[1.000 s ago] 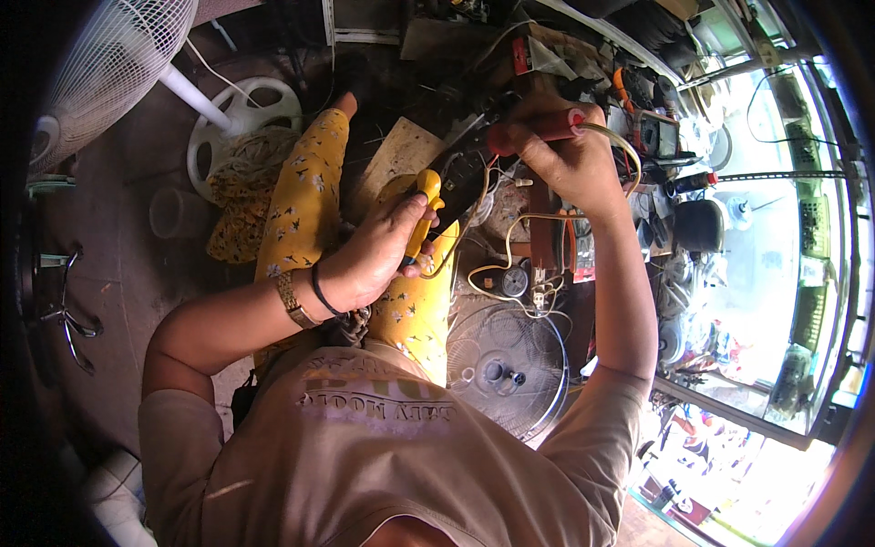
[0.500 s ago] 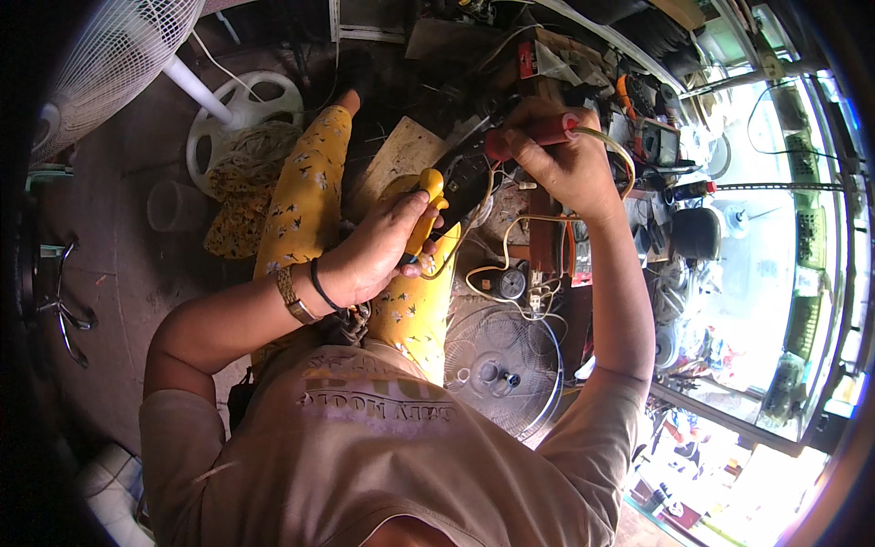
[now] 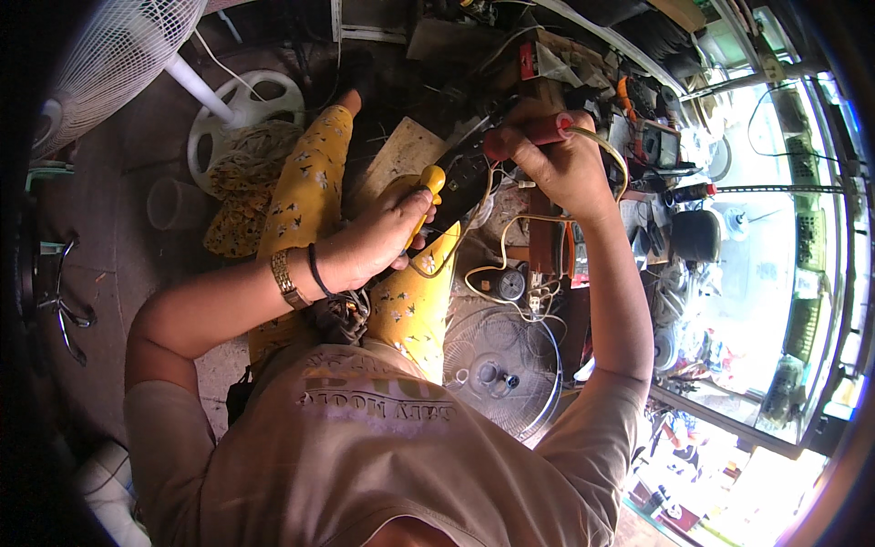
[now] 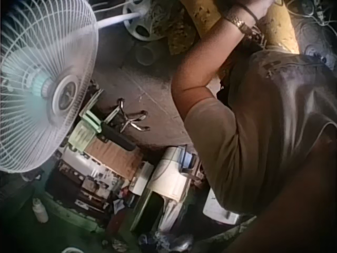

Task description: The person solders a wire onto a motor assembly and uses a screwdriver to manipulate internal components while repairing an appliance.

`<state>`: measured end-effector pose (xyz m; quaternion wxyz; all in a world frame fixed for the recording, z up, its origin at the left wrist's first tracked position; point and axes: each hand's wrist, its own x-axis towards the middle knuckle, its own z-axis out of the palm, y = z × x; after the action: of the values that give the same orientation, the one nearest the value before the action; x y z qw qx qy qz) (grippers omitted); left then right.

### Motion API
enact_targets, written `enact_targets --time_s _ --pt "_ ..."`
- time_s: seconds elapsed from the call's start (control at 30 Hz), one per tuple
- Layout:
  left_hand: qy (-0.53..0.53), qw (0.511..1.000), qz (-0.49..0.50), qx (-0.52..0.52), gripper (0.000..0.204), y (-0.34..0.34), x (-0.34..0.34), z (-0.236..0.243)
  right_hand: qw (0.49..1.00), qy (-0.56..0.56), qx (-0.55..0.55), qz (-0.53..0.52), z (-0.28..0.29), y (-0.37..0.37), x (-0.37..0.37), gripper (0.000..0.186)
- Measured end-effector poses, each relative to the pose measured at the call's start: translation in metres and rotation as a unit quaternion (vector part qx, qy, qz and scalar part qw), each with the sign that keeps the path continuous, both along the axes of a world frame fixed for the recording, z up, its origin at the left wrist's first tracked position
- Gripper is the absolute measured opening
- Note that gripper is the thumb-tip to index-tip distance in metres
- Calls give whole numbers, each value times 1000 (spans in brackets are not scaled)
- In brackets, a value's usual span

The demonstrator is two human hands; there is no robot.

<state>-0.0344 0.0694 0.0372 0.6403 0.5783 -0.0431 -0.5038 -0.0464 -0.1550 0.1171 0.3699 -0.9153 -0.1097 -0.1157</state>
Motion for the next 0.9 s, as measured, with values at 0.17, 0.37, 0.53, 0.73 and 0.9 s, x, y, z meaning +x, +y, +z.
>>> enact_targets --time_s 0.17,0.37,0.53,0.73,0.9 --pt "-84 994 -47 52 26 2 13 -2 998 59 3 6 5 -5 -1 19" --pt "42 999 26 -15 28 9 2 7 996 79 46 -19 5 -9 -12 24" --pt "173 971 117 -116 30 7 -13 0 998 47 41 -16 2 -10 -12 16" --pt "302 893 197 -270 35 -4 -38 -21 997 51 57 -29 -2 -8 -12 18" --pt "352 848 215 -333 35 -2 -42 -27 998 36 5 -55 -8 -10 -14 18"
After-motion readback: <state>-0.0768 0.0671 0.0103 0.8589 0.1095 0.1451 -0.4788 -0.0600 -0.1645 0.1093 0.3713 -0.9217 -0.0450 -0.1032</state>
